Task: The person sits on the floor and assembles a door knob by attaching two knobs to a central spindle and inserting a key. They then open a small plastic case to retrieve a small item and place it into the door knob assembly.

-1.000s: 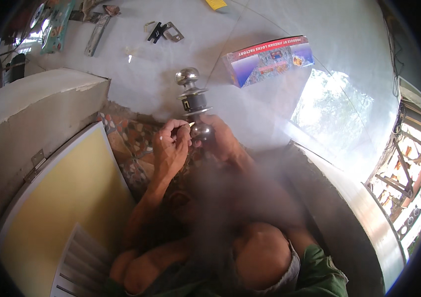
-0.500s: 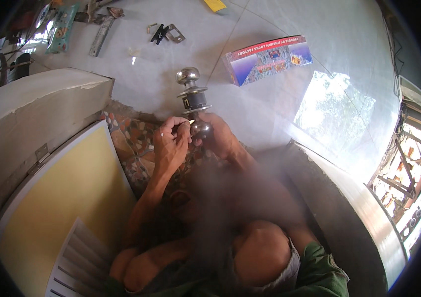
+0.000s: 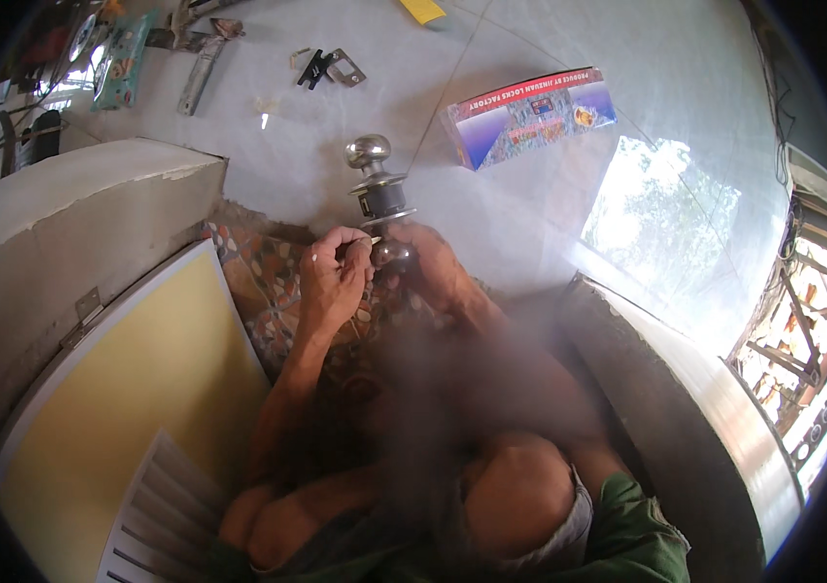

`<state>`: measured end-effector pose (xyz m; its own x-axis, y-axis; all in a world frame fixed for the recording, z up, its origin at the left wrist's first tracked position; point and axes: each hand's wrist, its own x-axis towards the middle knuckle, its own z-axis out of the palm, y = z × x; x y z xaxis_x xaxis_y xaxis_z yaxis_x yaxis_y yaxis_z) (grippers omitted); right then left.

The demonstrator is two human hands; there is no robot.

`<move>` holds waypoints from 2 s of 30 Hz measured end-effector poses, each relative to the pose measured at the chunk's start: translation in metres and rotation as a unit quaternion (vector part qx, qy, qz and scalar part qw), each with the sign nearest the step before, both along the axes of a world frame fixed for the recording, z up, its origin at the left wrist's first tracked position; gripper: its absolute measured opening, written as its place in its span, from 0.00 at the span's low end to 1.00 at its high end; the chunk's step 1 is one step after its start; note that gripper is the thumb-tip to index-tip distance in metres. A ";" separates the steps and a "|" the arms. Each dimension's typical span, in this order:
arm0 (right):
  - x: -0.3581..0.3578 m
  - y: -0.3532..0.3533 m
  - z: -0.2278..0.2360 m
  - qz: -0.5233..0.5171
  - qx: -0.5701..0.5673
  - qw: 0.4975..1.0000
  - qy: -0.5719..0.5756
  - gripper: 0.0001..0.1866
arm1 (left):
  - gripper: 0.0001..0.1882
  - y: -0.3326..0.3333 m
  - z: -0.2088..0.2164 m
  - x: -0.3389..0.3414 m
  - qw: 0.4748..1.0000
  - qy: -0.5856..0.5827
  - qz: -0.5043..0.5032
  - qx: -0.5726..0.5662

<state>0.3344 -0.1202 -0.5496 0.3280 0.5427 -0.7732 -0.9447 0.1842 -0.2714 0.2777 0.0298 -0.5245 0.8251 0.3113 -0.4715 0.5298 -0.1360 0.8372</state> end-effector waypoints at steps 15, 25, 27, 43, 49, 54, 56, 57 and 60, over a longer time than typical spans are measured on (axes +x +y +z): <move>0.002 0.002 0.006 0.013 -0.028 0.999 -0.016 0.20 | 0.08 -0.003 0.014 0.008 1.000 0.019 0.016 -0.012; 0.004 0.002 0.008 0.033 -0.042 0.998 -0.019 0.16 | 0.08 -0.007 0.004 0.002 0.998 0.041 0.004 0.045; 0.004 0.002 0.009 0.031 -0.048 0.998 -0.021 0.16 | 0.08 -0.005 0.002 0.002 0.998 0.052 0.019 -0.004; 0.006 -0.001 0.005 0.041 -0.039 0.998 -0.025 0.17 | 0.10 -0.006 0.008 0.005 0.995 0.079 0.040 -0.046; 0.003 -0.001 0.000 0.021 -0.029 0.999 -0.016 0.19 | 0.09 -0.012 0.008 0.004 0.998 0.025 0.058 -0.026; 0.005 -0.002 0.000 0.044 -0.043 0.998 -0.033 0.21 | 0.09 -0.011 0.010 0.007 0.998 0.023 0.049 -0.022; 0.007 -0.003 0.004 0.062 -0.054 0.996 -0.044 0.21 | 0.09 -0.011 0.017 0.011 0.997 0.033 0.054 -0.035; 0.008 -0.001 0.008 0.059 -0.056 0.996 -0.042 0.20 | 0.09 -0.012 0.021 0.012 0.997 0.038 0.056 -0.041; 0.009 0.004 0.015 0.046 -0.065 0.996 -0.038 0.17 | 0.08 -0.013 0.023 0.010 0.997 0.035 0.051 -0.035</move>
<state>0.3430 -0.1165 -0.5343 0.3421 0.4699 -0.8137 -0.9317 0.0573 -0.3586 0.2875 0.0170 -0.5010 0.7547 0.3558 -0.5512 0.5959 -0.0203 0.8028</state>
